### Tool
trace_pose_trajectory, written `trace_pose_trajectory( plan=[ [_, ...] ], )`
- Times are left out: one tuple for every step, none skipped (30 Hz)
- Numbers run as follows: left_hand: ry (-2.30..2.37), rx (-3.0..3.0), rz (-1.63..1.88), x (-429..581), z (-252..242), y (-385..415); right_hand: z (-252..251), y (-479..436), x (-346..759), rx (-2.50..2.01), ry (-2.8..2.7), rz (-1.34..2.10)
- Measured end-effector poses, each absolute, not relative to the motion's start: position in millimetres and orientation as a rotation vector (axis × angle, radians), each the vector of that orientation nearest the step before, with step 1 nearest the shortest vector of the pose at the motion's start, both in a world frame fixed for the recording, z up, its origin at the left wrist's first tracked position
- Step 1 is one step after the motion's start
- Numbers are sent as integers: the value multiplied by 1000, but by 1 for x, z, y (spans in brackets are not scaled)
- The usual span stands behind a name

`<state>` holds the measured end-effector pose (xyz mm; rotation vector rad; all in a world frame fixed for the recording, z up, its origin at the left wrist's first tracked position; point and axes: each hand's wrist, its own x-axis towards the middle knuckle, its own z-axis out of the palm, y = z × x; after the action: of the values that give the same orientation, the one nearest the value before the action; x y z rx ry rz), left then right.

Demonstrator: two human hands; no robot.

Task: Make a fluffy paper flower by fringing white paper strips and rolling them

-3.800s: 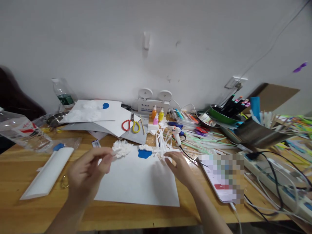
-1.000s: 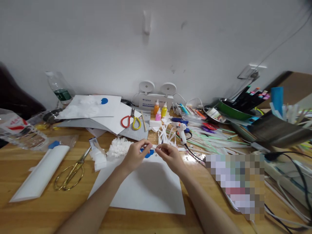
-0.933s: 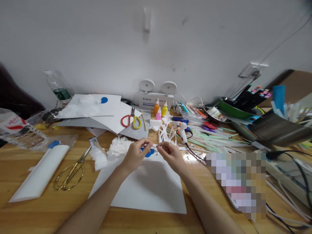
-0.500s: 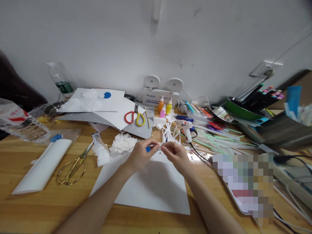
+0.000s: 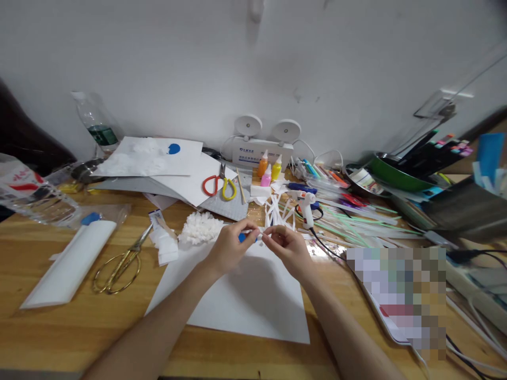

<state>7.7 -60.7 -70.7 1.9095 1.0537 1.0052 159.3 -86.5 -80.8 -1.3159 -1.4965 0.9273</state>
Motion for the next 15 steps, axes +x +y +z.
trace_pose_trajectory(
  plan=[
    [1055, 1909, 1008, 8, -71, -61, -81, -86, 159, -1319, -1501, 923],
    [1054, 1911, 1007, 8, -72, -61, -81, -86, 159, -1319, -1502, 923],
    [1055, 1915, 1008, 8, -72, -61, -81, -86, 159, -1319, -1501, 925],
    [1056, 1921, 1007, 8, -73, -61, -82, -86, 159, -1317, -1505, 927],
    [1061, 1930, 1006, 8, -73, -61, -82, -86, 159, -1314, -1511, 928],
    [1073, 1940, 1006, 8, -73, -61, -82, -86, 159, -1312, -1519, 927],
    [1093, 1954, 1006, 8, -74, -61, -82, -87, 159, -1312, -1528, 925],
    [1116, 1970, 1005, 8, -75, -61, -82, -87, 158, -1315, -1536, 918],
    [1138, 1989, 1002, 8, -75, -61, -82, -87, 158, -1320, -1544, 908],
    [1154, 2007, 1000, 8, -76, -61, -82, -88, 158, -1326, -1552, 896],
    [1162, 2021, 1000, 8, -76, -61, -82, -88, 158, -1333, -1560, 880],
    [1159, 2033, 999, 8, -77, -61, -82, -89, 158, -1341, -1570, 863],
    [1150, 2043, 996, 8, -77, -61, -82, -89, 158, -1349, -1579, 847],
    [1138, 2050, 994, 8, -77, -61, -82, -90, 157, -1357, -1585, 833],
    [1126, 2056, 992, 9, -77, -61, -82, -90, 157, -1365, -1589, 821]
  ],
)
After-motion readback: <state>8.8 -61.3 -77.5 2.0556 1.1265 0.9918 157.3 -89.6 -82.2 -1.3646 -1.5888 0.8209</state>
